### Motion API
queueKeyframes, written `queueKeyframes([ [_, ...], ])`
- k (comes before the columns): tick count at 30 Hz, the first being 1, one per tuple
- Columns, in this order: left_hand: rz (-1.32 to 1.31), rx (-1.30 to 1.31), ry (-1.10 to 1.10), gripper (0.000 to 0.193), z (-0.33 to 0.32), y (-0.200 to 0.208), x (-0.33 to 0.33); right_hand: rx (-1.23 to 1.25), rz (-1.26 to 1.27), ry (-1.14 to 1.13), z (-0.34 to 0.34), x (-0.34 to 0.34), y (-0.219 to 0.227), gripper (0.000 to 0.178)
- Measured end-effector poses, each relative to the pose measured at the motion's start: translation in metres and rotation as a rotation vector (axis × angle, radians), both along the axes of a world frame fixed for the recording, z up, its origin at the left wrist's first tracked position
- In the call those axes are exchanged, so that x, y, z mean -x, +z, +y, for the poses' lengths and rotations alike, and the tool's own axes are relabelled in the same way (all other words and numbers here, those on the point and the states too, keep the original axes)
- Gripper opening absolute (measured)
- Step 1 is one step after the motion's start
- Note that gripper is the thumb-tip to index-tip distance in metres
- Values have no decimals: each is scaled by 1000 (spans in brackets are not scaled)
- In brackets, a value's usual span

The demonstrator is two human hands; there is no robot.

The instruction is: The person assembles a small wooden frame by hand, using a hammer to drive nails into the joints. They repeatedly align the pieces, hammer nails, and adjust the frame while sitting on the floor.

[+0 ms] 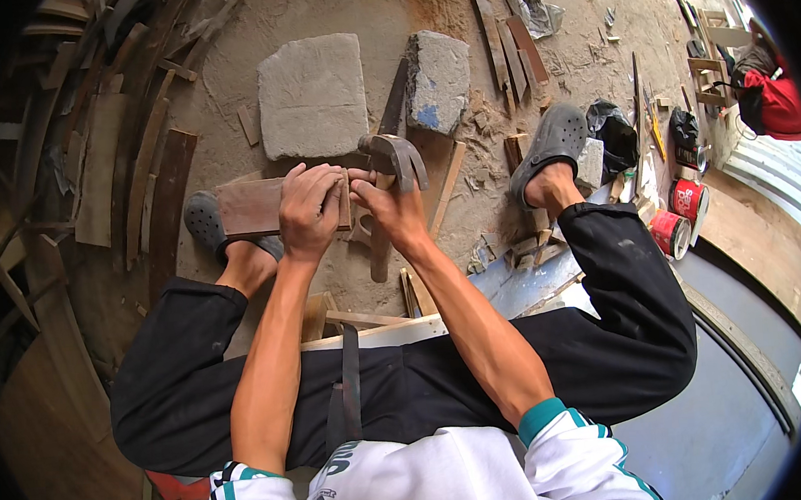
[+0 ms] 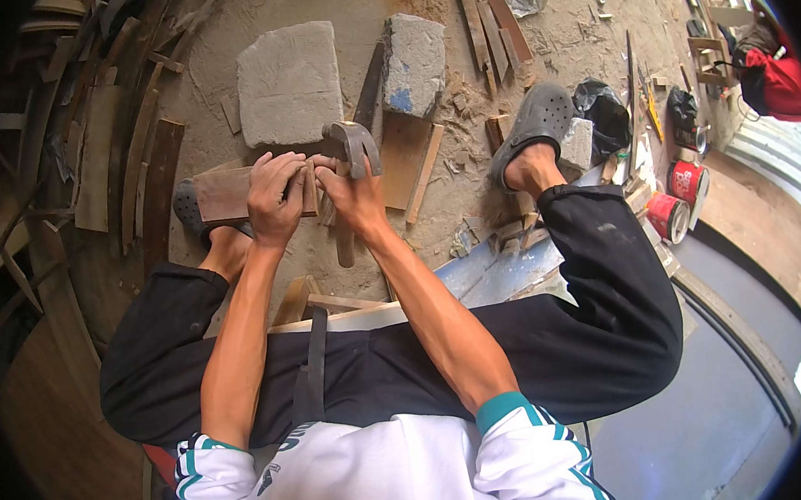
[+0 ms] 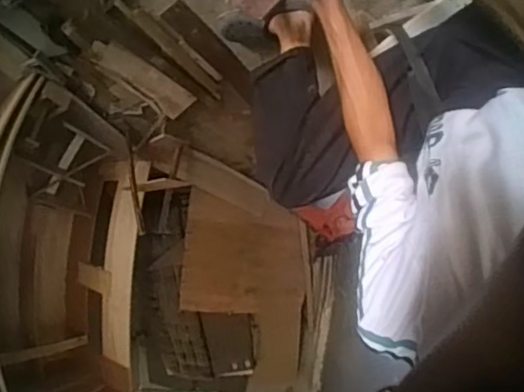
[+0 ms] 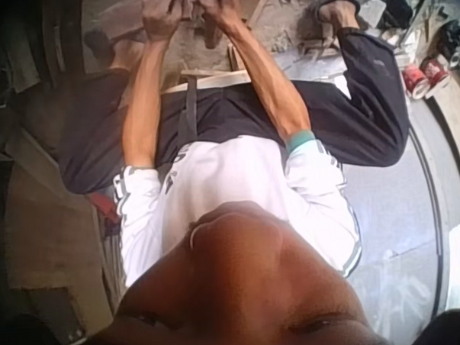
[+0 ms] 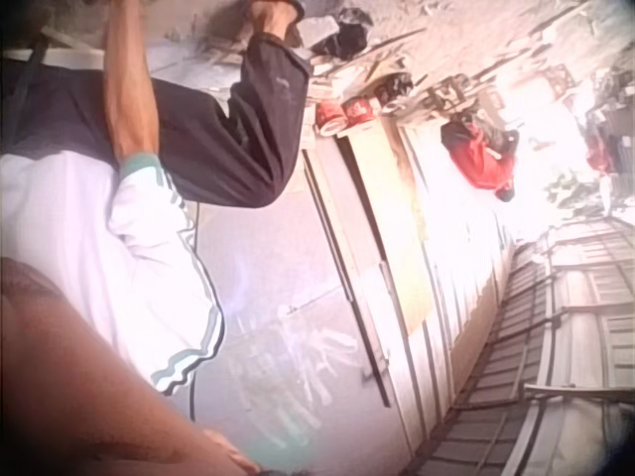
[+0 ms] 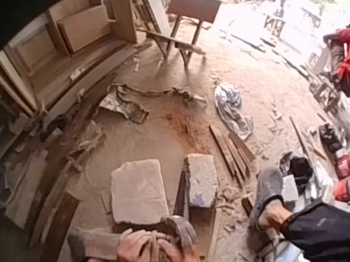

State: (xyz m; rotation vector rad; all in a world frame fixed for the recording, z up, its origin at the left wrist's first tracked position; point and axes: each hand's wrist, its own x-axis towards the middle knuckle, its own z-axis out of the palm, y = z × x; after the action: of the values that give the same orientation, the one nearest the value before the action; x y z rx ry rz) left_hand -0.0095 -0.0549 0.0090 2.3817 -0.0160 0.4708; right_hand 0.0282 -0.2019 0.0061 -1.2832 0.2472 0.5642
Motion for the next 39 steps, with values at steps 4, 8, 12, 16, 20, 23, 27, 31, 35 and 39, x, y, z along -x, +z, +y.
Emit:
queueKeyframes([
  [4,3,-6,-2,12,-1,0,0,69,-63,37,0,1,-10,22],
  [8,-11,-11,4,13,-1,-1,1,152,-212,39,5,5,-11,23],
  [12,-31,-17,9,13,-3,-3,0,320,-328,56,5,11,-26,25],
  [16,-51,-24,2,12,-3,-4,0,324,-382,31,9,12,-29,23],
  [20,-68,-32,2,12,-5,-5,-1,341,-442,-11,11,14,-26,19],
  [23,-78,-40,3,12,-5,-4,-1,358,-438,-29,14,15,-20,16],
  [27,-84,-45,12,11,-6,-5,-2,398,-447,-8,14,12,-9,16],
  [31,-84,-41,18,11,-6,-5,-1,377,-400,-27,16,13,-10,15],
  [35,-88,-43,6,12,-7,-4,-2,366,-462,-26,12,10,-22,19],
  [39,-94,-45,8,12,-10,-2,-4,287,-91,-22,-11,7,-24,21],
])
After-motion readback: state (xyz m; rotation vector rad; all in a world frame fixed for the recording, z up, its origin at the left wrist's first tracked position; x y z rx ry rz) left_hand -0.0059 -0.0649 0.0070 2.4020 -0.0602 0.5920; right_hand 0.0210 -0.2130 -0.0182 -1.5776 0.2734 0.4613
